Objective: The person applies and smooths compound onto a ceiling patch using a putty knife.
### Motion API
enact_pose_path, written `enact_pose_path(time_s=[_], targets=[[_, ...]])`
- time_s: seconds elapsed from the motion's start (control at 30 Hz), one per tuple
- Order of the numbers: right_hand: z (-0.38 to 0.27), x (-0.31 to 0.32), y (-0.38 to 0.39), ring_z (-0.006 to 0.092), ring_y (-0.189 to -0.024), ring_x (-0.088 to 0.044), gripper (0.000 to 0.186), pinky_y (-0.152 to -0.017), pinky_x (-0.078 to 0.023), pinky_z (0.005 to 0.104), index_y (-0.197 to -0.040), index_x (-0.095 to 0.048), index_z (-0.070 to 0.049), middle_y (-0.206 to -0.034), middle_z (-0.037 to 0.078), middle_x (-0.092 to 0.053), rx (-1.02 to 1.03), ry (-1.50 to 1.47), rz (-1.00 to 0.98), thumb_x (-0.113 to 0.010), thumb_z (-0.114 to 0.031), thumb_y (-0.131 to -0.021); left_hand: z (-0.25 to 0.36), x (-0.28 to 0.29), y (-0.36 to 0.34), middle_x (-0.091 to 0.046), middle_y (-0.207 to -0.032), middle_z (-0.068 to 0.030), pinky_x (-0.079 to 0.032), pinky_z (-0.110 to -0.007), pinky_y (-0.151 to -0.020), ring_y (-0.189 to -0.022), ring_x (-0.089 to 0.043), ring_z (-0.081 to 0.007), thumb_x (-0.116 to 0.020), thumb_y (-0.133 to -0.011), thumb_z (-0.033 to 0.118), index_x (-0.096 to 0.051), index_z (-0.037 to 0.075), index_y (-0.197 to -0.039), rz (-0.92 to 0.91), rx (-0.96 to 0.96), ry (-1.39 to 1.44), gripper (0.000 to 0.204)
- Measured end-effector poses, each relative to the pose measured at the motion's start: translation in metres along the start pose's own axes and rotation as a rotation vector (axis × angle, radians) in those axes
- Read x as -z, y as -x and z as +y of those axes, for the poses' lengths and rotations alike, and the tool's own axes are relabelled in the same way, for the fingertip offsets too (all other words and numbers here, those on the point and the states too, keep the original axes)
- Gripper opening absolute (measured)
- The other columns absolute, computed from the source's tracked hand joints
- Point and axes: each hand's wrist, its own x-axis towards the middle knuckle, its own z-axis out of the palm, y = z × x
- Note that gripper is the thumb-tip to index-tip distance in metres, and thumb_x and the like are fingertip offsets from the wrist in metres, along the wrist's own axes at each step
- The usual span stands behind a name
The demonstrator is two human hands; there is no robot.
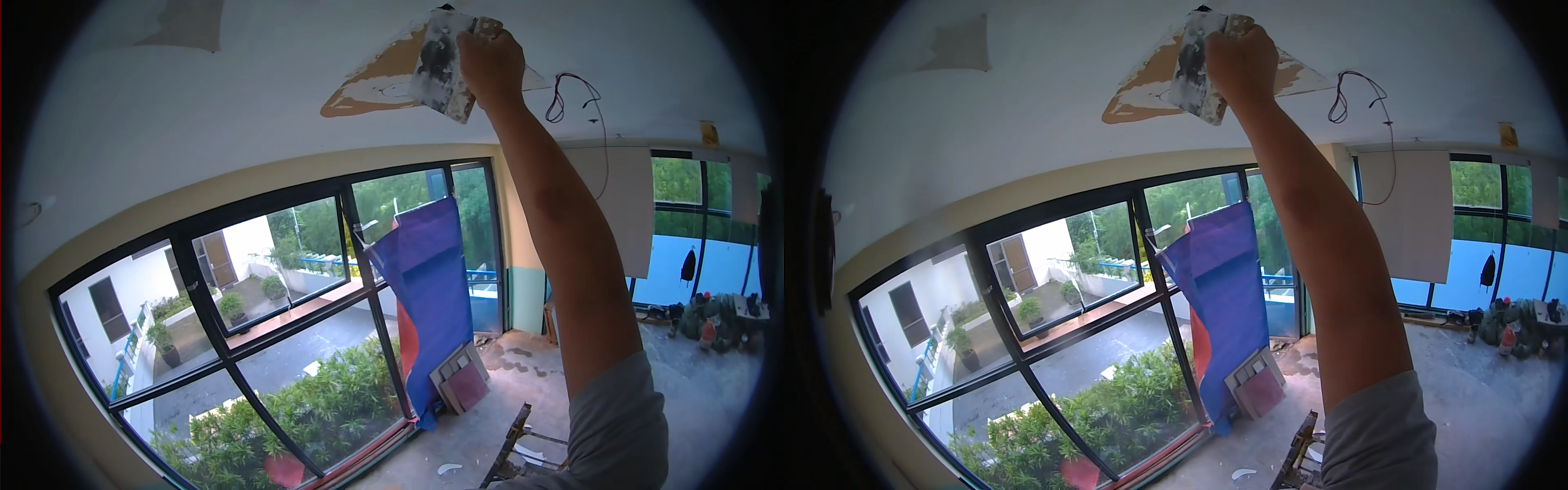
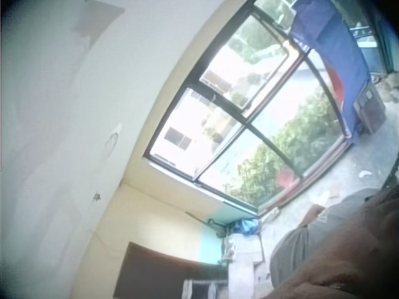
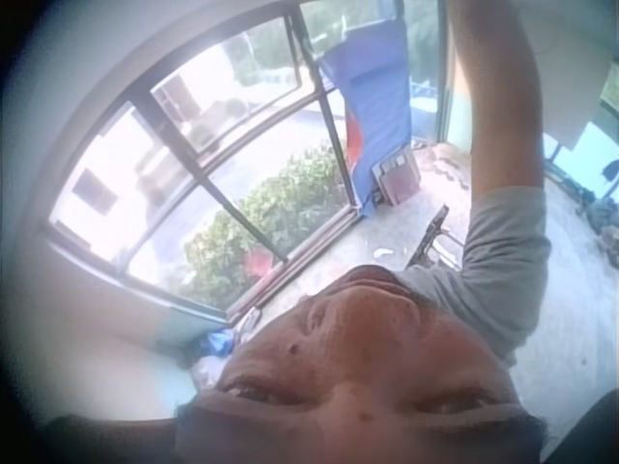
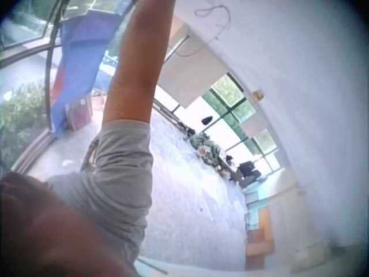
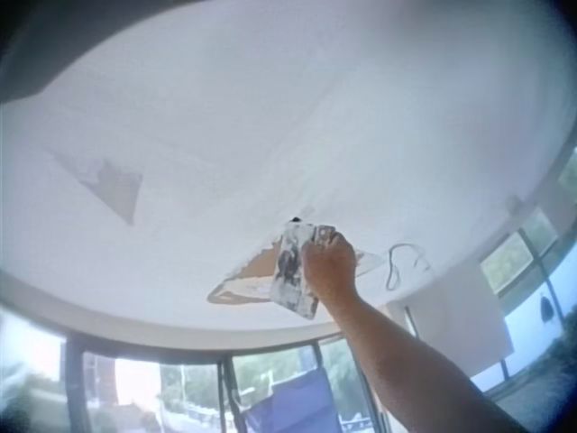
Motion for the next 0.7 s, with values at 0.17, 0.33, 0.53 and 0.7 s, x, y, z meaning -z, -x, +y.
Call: enact_pose_path(time_s=[0.17, 0.33, 0.53, 0.7], targets=[[0.004, -0.008, 0.001, 0.035, -0.08, -0.065, 0.043, -0.075, -0.051, 0.0396, -0.09, -0.062, 0.006, -0.086, 0.022, -0.065, -0.055, 0.019, 0.03, -0.063, -0.034, -0.073, 0.001, -0.002, 0.0, -0.052, -0.114, -0.017, -0.038, -0.041, -0.09, -0.104, -0.047, -0.0293, -0.05, -0.088, 0.053, -0.053, 0.002, -0.113, 0.006, 0.007, 0.002, 0.056], [0.024, -0.019, -0.023, 0.03, -0.081, -0.067, 0.033, -0.074, -0.053, 0.0372, -0.096, -0.065, -0.005, -0.091, 0.015, -0.067, -0.066, 0.11, -0.102, -0.069, -0.027, -0.072, 0.002, -0.001, -0.002, -0.051, -0.114, -0.017, -0.038, -0.04, -0.091, -0.105, -0.046, -0.0293, -0.05, -0.089, 0.052, -0.053, 0.002, -0.113, 0.014, -0.001, 0.001, 0.056], [0.035, -0.012, -0.035, 0.0268, -0.083, -0.068, 0.018, -0.071, -0.054, 0.0364, -0.094, -0.067, -0.018, -0.088, 0.009, -0.068, 0.68, 0.951, -0.108, -0.066, -0.016, -0.076, 0.004, -0.004, -0.007, -0.051, -0.115, -0.0171, -0.037, -0.04, -0.091, -0.106, -0.046, -0.0293, -0.049, -0.089, 0.052, -0.053, 0.002, -0.114, 0.019, -0.026, 0.001, 0.056], [0.005, -0.026, -0.034, 0.0303, -0.079, -0.067, 0.011, -0.069, -0.053, 0.0387, -0.085, -0.067, -0.013, -0.083, 0.012, -0.068, 0.606, 1.05, -0.077, -0.059, -0.014, -0.079, 0.007, -0.009, -0.008, -0.051, -0.116, -0.0171, -0.037, -0.04, -0.092, -0.106, -0.046, -0.0292, -0.049, -0.089, 0.052, -0.052, 0.002, -0.114, 0.028, -0.031, 0.014, 0.056]])
